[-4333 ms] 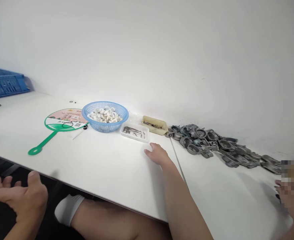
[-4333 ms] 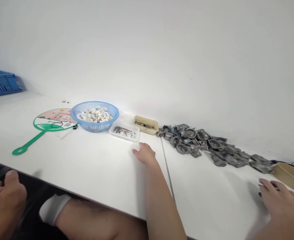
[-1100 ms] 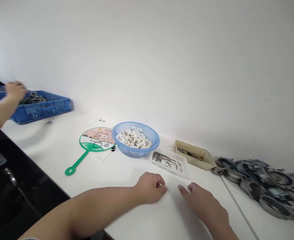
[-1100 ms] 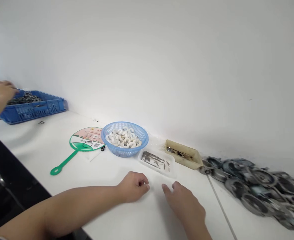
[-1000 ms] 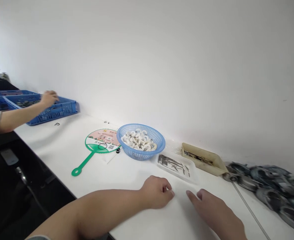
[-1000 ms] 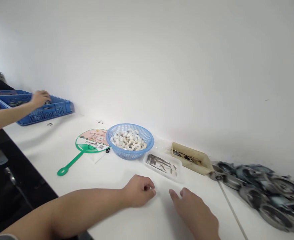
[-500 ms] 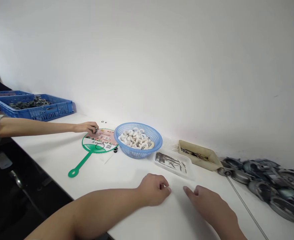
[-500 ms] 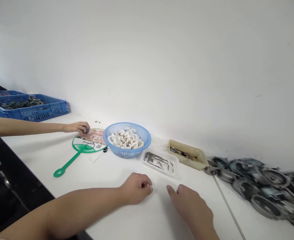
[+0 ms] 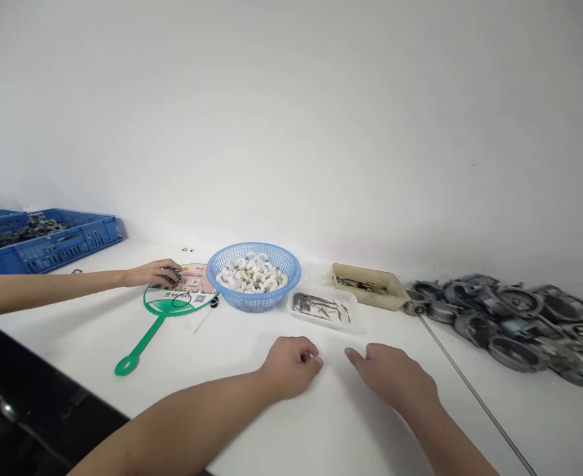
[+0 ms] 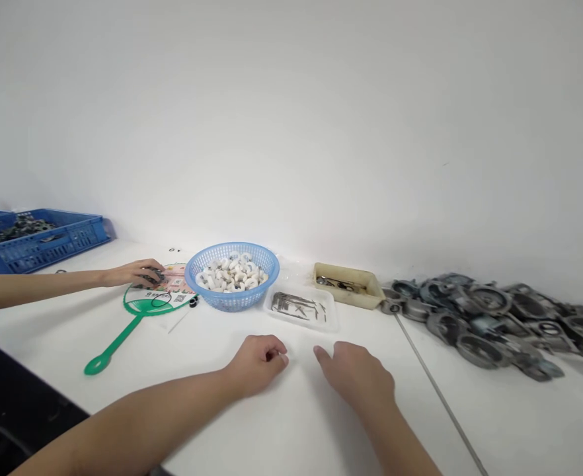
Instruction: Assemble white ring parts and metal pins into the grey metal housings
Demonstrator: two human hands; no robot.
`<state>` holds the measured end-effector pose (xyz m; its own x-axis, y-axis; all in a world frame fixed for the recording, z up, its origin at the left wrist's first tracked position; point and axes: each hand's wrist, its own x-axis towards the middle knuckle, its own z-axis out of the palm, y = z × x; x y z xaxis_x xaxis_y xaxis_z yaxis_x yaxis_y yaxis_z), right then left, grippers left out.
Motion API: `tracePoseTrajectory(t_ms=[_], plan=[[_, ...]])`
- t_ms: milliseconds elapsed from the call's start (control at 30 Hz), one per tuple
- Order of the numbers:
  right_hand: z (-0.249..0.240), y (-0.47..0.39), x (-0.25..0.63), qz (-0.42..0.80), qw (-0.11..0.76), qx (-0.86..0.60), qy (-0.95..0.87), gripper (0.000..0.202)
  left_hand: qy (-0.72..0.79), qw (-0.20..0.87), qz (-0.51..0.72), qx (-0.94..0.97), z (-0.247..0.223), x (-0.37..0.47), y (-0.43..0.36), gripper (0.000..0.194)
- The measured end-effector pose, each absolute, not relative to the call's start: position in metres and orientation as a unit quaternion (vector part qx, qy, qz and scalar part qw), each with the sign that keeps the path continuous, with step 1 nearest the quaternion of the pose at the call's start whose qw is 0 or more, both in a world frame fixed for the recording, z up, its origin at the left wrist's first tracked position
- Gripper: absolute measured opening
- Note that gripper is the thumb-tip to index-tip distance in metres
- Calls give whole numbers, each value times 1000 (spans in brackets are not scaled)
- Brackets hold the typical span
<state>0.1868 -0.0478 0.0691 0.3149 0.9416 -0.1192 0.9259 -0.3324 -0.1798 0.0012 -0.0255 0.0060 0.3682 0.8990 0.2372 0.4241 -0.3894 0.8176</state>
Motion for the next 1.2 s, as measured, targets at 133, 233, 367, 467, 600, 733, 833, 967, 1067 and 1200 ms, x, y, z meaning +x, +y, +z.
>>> tracePoseTrajectory(t_ms=[133,233,367,467,600,733,833,967,1067,1200], plan=[[66,-48,188,99,34,-811,-575,41,435,355,355,747,3,1,-26,19],[66,-49,188,95,30,-811,-577,41,433,351,356,750,1,1,-26,19],[66,-50,187,82,26,-808,-583,42,435,344,352,754,1,1,-27,19],[65,-51,186,81,19,-808,-584,43,434,344,348,757,3,0,-28,19],[63,-51,186,71,15,-805,-589,44,434,347,346,756,4,-1,-29,19],[60,-51,187,67,18,-805,-590,43,434,349,342,757,2,-2,-31,19],[58,-52,187,65,22,-808,-586,42,430,355,344,755,2,-2,-32,17],[56,-53,189,63,34,-809,-583,41,421,368,352,750,2,-2,-34,16],[55,-53,192,70,46,-810,-581,40,424,367,353,749,0,0,-33,16],[62,-53,194,76,114,-832,-537,37,425,361,350,752,-2,1,-28,17]])
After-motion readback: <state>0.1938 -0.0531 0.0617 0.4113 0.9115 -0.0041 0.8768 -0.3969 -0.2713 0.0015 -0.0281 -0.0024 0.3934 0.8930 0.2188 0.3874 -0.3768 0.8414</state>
